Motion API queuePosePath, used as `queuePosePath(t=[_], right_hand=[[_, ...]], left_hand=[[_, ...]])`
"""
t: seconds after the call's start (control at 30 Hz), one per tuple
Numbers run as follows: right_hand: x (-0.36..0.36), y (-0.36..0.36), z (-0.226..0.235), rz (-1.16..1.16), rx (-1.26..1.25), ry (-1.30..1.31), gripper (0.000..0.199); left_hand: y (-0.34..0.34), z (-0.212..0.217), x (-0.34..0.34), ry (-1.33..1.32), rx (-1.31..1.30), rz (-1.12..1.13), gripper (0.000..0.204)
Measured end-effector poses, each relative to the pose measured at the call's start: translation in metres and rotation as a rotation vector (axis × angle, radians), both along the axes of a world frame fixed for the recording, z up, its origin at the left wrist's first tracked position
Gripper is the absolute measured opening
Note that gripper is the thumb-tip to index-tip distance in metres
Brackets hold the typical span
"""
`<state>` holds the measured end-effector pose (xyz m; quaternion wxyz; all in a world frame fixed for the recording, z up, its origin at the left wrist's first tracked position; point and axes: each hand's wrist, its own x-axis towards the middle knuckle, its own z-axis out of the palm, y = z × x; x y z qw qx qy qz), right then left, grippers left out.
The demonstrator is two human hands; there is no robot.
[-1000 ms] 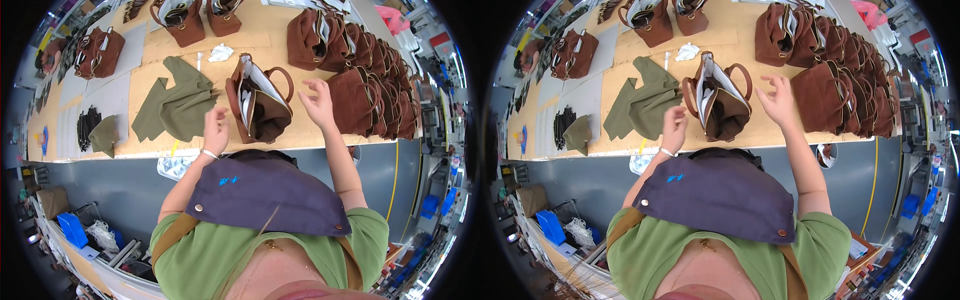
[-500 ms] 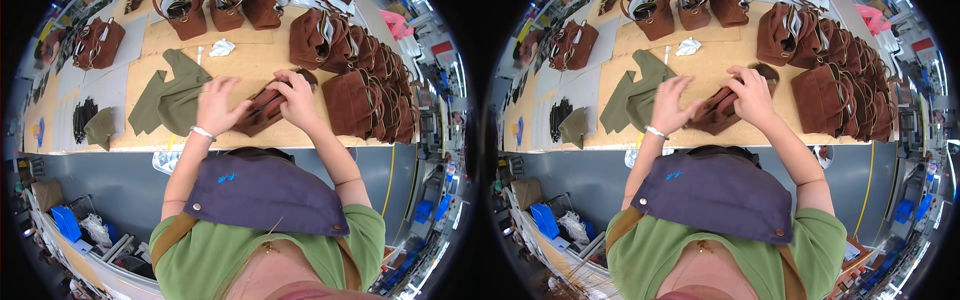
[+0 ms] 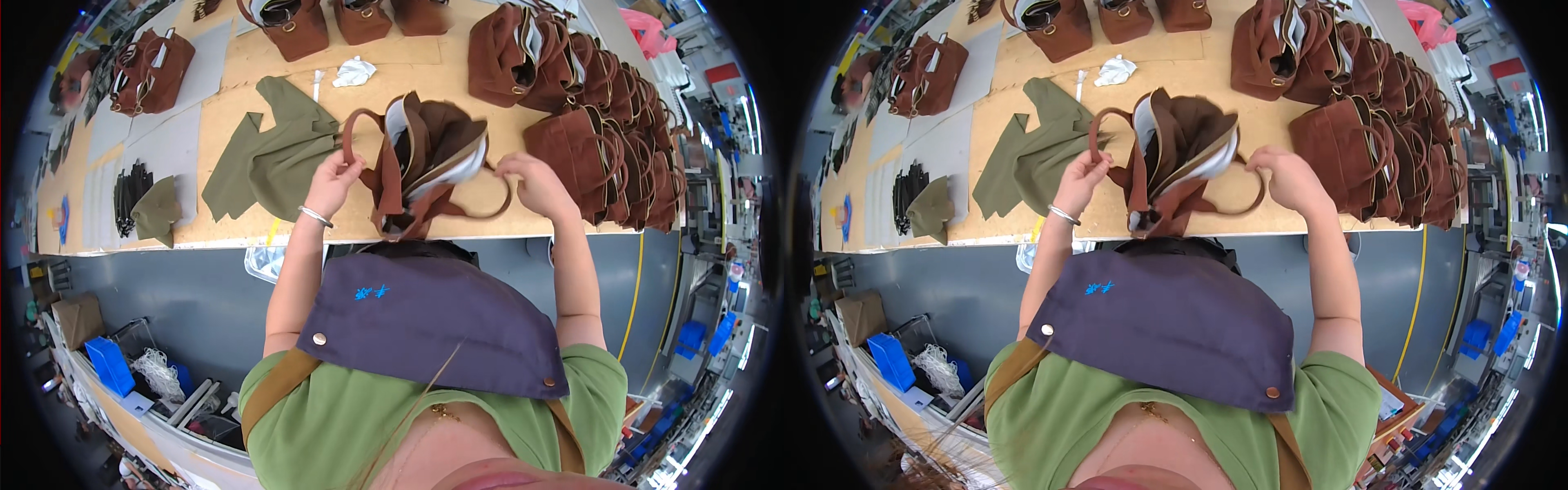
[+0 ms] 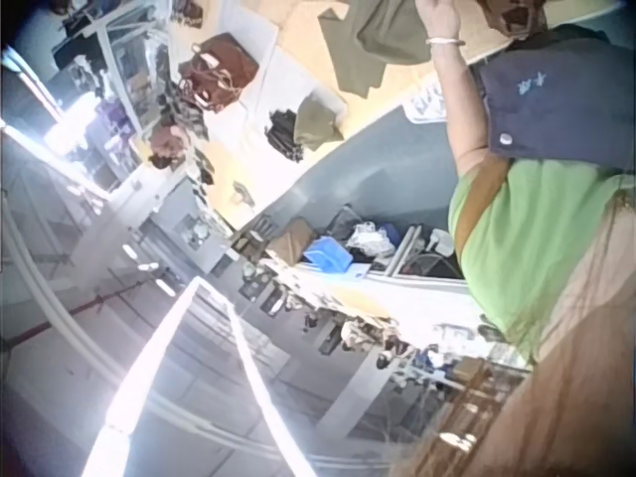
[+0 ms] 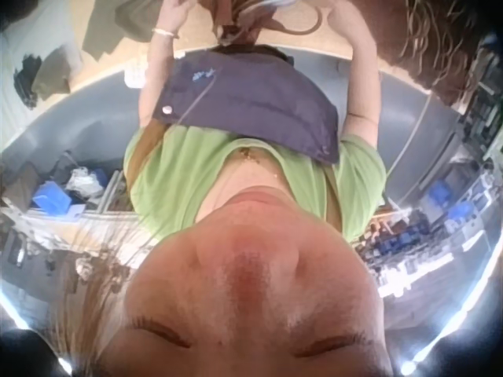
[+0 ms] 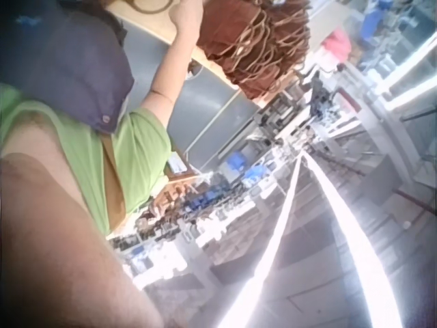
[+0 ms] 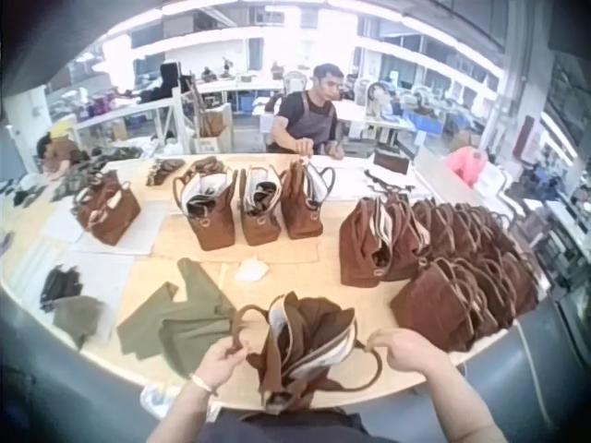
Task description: The recorder is assembling a brown leather handbag, adjusting the interior lining and checking the attachment points.
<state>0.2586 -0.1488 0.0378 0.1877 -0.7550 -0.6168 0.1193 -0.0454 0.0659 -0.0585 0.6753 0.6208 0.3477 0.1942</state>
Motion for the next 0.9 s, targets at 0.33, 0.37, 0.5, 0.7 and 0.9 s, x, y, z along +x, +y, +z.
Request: queuePosePath(t=[0.33,0.37,0.5,0.7,0.9], right_hand=[[-0.092,0.122,-0.022,0.173,-0.471,-0.209,0.021],[-0.1,0.133,-0.027,0.214,-0.583,-0.223,0.022],[-0.115,0.139,-0.035,0.298,-0.774,-0.224,0.026],[-0.072,0.094,-0.059,0.345,-0.658,-0.129,0.036],[-0.059,0.077,-0.049,0.29,-0.378,0.158,0.021]], left_hand=[[-0.05,0.052,0.026,0.043,0.807,0.342,0.04],[-0.048,0.05,0.024,0.006,0.979,0.229,0.038],[-0.07,0.06,0.02,0.222,1.065,-0.185,0.011],[-0.035,0.031,-0.016,0.427,1.091,0.002,0.034],[-0.042,0.055,-0.009,0.248,1.144,0.104,0.016]])
